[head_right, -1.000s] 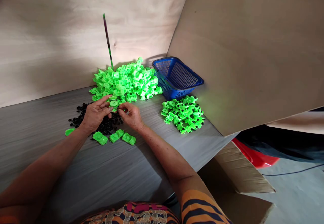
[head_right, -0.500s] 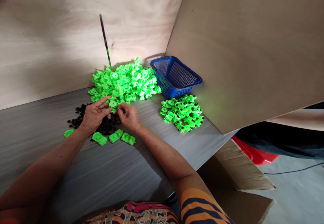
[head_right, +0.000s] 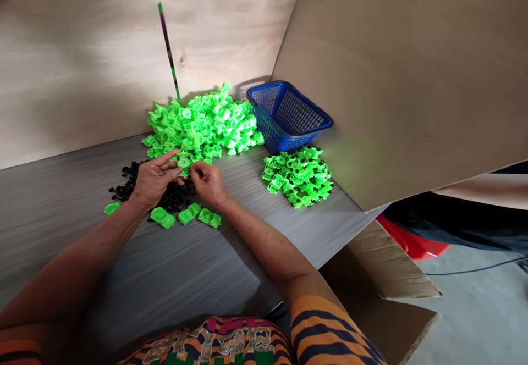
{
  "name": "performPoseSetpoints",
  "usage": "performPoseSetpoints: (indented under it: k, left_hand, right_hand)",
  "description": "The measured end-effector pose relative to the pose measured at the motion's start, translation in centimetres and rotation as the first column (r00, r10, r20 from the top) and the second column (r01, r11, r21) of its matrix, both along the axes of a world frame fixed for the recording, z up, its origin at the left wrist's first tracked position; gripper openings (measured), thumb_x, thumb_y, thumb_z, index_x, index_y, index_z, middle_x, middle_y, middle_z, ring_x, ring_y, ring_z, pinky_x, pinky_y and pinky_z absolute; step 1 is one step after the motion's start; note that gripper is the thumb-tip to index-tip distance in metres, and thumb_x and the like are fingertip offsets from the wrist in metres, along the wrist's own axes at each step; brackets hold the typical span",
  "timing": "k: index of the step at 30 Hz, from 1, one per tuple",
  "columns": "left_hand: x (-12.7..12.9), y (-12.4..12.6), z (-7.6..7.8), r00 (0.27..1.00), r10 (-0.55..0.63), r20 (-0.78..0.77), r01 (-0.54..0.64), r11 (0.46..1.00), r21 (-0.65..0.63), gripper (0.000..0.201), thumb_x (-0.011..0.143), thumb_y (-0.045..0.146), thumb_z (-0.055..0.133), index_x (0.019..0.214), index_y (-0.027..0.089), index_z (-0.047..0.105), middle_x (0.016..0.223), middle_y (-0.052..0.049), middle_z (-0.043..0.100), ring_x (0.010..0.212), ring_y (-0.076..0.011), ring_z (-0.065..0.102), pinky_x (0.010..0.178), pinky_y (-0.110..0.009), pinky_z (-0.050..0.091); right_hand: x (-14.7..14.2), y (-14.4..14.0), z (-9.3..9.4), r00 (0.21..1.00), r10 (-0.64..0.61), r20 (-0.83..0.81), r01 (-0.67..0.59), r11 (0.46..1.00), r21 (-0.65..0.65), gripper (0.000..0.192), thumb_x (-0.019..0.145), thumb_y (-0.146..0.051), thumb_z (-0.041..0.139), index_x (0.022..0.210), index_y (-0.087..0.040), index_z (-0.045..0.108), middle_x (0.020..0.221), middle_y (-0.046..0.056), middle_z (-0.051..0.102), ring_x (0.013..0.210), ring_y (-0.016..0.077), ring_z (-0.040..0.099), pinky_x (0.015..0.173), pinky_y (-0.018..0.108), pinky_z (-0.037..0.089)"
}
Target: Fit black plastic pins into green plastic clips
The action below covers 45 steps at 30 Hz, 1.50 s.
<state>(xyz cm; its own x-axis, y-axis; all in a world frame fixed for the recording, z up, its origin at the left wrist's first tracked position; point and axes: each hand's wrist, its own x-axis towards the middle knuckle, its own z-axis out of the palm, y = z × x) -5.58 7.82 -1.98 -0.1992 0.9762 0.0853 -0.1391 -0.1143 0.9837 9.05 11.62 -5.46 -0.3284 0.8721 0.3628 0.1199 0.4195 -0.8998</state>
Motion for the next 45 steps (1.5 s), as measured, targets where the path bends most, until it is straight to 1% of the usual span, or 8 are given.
performPoseSetpoints:
  k: [3,6,11,19,24,30,36,45]
  left_hand:
    - [-0.7,0.6,0.4,0.997,-0.001,0.076,0.002,1.0,-0.006,0.059,0.056,0.02,0.088,0.113,0.015,0.075,0.073,0.003,0.068,0.054,-0.0116,0.064,0.052,-0.023,0.054]
    - [-2.2,1.3,0.8,0.987,0.066,0.148,-0.058,0.997,-0.057,0.056,0.061,0.015,0.084,0.116,0.015,0.072,0.07,0.002,0.068,0.057,-0.0147,0.069,0.053,-0.024,0.056]
    - [-3.9,1.8,1.0,0.97,0.166,0.18,-0.126,0.969,-0.211,0.048,0.074,0.01,0.075,0.122,0.009,0.066,0.069,0.0,0.069,0.056,-0.0174,0.071,0.052,-0.024,0.057]
    - [-2.9,1.3,0.9,0.975,0.167,0.148,-0.13,0.965,-0.228,0.053,0.076,0.006,0.07,0.128,0.008,0.063,0.065,0.002,0.066,0.055,-0.0171,0.071,0.051,-0.024,0.057]
    - [-2.3,0.9,1.3,0.986,0.128,0.109,-0.104,0.973,-0.207,0.057,0.074,0.009,0.071,0.13,0.009,0.063,0.062,0.004,0.062,0.058,-0.0193,0.073,0.051,-0.024,0.057]
    - [-2.2,0.6,1.6,0.986,0.126,0.106,-0.105,0.977,-0.188,0.058,0.068,0.011,0.071,0.125,0.012,0.067,0.06,0.007,0.059,0.054,-0.018,0.071,0.047,-0.023,0.057]
    - [-2.2,0.6,1.5,0.991,0.08,0.111,-0.061,0.984,-0.166,0.063,0.062,0.013,0.073,0.125,0.013,0.068,0.06,0.009,0.054,0.055,-0.0182,0.072,0.045,-0.023,0.056]
    - [-2.4,0.6,1.2,0.989,0.061,0.138,-0.04,0.988,-0.151,0.065,0.061,0.012,0.075,0.125,0.011,0.068,0.063,0.007,0.058,0.057,-0.0178,0.071,0.047,-0.024,0.057]
  right_hand:
    - [0.4,0.7,0.1,0.998,0.048,-0.026,-0.049,0.998,-0.039,0.023,0.091,-0.038,0.055,0.076,-0.021,0.055,0.072,-0.001,0.056,0.07,0.0128,0.052,0.067,0.025,0.044]
    - [1.5,1.5,0.5,0.98,0.082,0.179,-0.074,0.996,-0.048,0.017,0.086,-0.029,0.06,0.073,-0.019,0.057,0.067,-0.003,0.054,0.066,0.0111,0.049,0.065,0.023,0.039]
    - [2.2,1.3,1.4,0.703,0.203,0.682,-0.2,0.976,-0.085,0.004,0.076,-0.011,0.064,0.076,-0.015,0.066,0.063,-0.004,0.055,0.062,0.0094,0.045,0.061,0.023,0.028]
    - [1.3,-0.4,2.6,0.486,0.164,0.858,-0.301,0.953,-0.011,0.02,0.082,-0.011,0.058,0.093,-0.014,0.075,0.088,0.008,0.073,0.079,0.0176,0.059,0.066,0.027,0.034]
    - [1.2,-0.5,2.2,0.52,0.138,0.843,-0.297,0.955,0.027,0.025,0.081,-0.01,0.056,0.096,-0.015,0.075,0.093,0.01,0.074,0.083,0.0188,0.061,0.069,0.026,0.037]
    - [1.6,0.9,0.7,0.754,0.126,0.645,-0.162,0.987,-0.003,0.018,0.074,-0.007,0.055,0.075,-0.014,0.071,0.064,-0.001,0.061,0.064,0.0118,0.05,0.061,0.024,0.032]
    - [2.3,2.7,-0.4,0.969,0.154,0.196,-0.084,0.943,-0.323,0.014,0.071,-0.01,0.052,0.071,-0.017,0.063,0.054,-0.006,0.055,0.047,0.0079,0.05,0.051,0.019,0.038]
    - [3.5,3.8,-0.8,0.971,0.059,-0.231,-0.18,0.818,-0.546,0.013,0.066,-0.022,0.068,0.078,-0.017,0.064,0.068,0.0,0.071,0.054,0.0123,0.068,0.037,0.016,0.044]
